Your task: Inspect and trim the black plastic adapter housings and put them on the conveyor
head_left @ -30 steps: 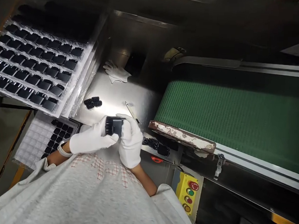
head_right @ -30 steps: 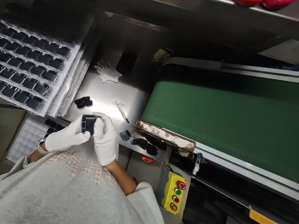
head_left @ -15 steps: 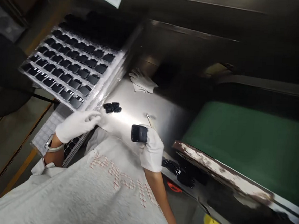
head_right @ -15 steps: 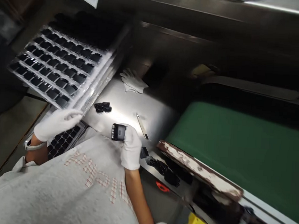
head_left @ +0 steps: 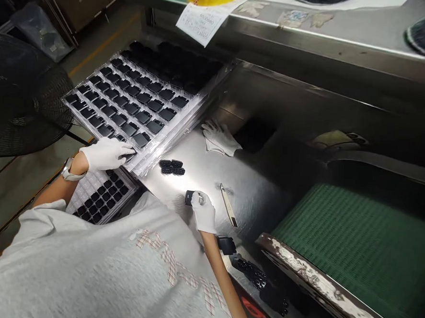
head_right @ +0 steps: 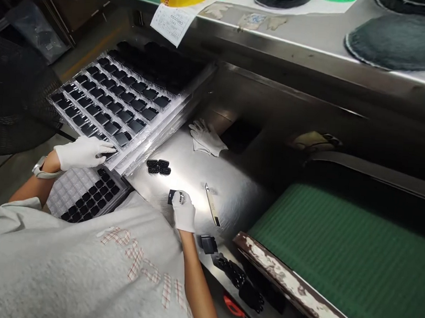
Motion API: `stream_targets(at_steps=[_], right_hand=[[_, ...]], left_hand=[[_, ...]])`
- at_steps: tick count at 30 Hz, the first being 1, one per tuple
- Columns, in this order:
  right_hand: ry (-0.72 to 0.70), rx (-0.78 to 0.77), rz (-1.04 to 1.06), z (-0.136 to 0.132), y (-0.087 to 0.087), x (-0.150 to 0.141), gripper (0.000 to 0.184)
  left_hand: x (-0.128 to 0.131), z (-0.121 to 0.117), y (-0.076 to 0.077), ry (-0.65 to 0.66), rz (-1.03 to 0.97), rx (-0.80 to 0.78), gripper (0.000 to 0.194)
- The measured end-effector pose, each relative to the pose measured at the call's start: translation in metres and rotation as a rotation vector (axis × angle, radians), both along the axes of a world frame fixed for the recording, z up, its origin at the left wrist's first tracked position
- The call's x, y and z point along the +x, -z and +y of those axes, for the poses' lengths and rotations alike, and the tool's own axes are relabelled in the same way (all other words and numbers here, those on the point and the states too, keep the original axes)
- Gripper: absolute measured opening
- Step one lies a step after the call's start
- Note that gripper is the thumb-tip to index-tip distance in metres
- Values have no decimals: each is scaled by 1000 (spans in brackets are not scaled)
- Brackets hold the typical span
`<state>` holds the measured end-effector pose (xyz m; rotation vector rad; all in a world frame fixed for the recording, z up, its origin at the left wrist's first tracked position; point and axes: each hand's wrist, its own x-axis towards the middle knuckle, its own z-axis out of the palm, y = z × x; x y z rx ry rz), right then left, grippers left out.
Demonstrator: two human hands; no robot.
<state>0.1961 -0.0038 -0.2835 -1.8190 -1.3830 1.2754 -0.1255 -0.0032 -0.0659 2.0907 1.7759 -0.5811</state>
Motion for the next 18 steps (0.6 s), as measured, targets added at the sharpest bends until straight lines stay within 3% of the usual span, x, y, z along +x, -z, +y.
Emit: stream_targets(at_steps=[9, 15, 18], right_hand=[[-24, -52, 19, -8, 18, 1, 58], [8, -50, 11, -8, 24, 6, 61], [7, -39, 8, -7, 29, 6, 61]], left_hand=[[-8, 28, -4, 68, 109, -84, 48], [-9, 25, -1, -175, -83, -52, 41], [-7, 29, -3, -196, -80, -71, 38]])
